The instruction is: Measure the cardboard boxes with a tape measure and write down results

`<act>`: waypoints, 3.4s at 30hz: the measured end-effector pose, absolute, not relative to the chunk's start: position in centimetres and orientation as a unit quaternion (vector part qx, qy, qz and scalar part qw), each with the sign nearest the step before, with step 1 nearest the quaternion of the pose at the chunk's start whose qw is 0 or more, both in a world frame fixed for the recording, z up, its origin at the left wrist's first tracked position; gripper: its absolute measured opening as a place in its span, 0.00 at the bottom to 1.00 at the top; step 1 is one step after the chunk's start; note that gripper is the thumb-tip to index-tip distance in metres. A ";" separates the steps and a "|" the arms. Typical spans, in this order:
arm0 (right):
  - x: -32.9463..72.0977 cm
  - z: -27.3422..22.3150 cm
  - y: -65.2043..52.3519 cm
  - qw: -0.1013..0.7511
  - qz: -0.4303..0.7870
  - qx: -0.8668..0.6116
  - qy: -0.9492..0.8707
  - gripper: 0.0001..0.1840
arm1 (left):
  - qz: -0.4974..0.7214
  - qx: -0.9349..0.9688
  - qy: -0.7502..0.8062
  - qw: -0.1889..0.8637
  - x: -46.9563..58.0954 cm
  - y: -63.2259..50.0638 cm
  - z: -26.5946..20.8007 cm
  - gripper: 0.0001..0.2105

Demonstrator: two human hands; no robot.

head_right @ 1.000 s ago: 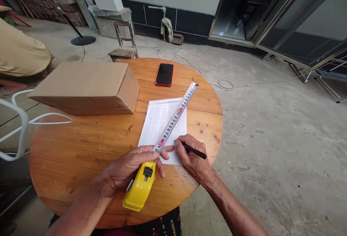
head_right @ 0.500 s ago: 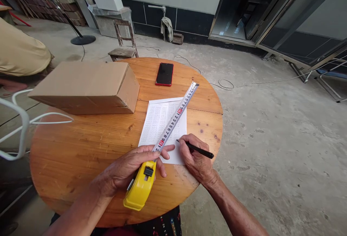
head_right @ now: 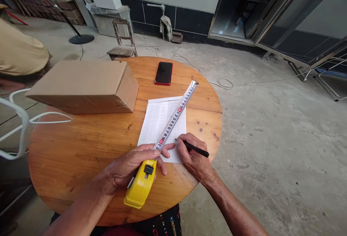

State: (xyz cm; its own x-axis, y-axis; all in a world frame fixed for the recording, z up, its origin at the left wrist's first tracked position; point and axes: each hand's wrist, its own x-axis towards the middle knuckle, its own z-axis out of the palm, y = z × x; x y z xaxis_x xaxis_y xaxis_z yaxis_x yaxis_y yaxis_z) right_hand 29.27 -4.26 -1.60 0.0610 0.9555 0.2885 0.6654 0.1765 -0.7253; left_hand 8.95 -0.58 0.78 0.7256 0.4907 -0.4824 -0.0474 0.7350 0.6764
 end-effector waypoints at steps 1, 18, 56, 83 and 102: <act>29.3 -1.6 -4.2 0.389 0.184 -0.615 -0.661 0.08 | 0.157 0.331 0.336 0.868 9.0 -0.6 0.8 0.10; 29.1 -1.3 -4.2 0.379 0.172 -0.605 -0.678 0.08 | 0.145 0.331 0.345 0.866 9.0 -0.5 0.9 0.13; 29.4 -1.8 -4.3 0.422 0.231 -0.616 -0.624 0.08 | 0.136 0.311 0.331 0.880 9.3 -0.3 1.1 0.11; 29.3 -1.8 -4.2 0.414 0.205 -0.623 -0.631 0.08 | 0.130 0.307 0.333 0.882 9.2 -0.3 0.8 0.12; 29.3 -1.5 -4.3 0.420 0.214 -0.639 -0.608 0.09 | 0.134 0.306 0.332 0.882 9.4 -0.4 1.0 0.12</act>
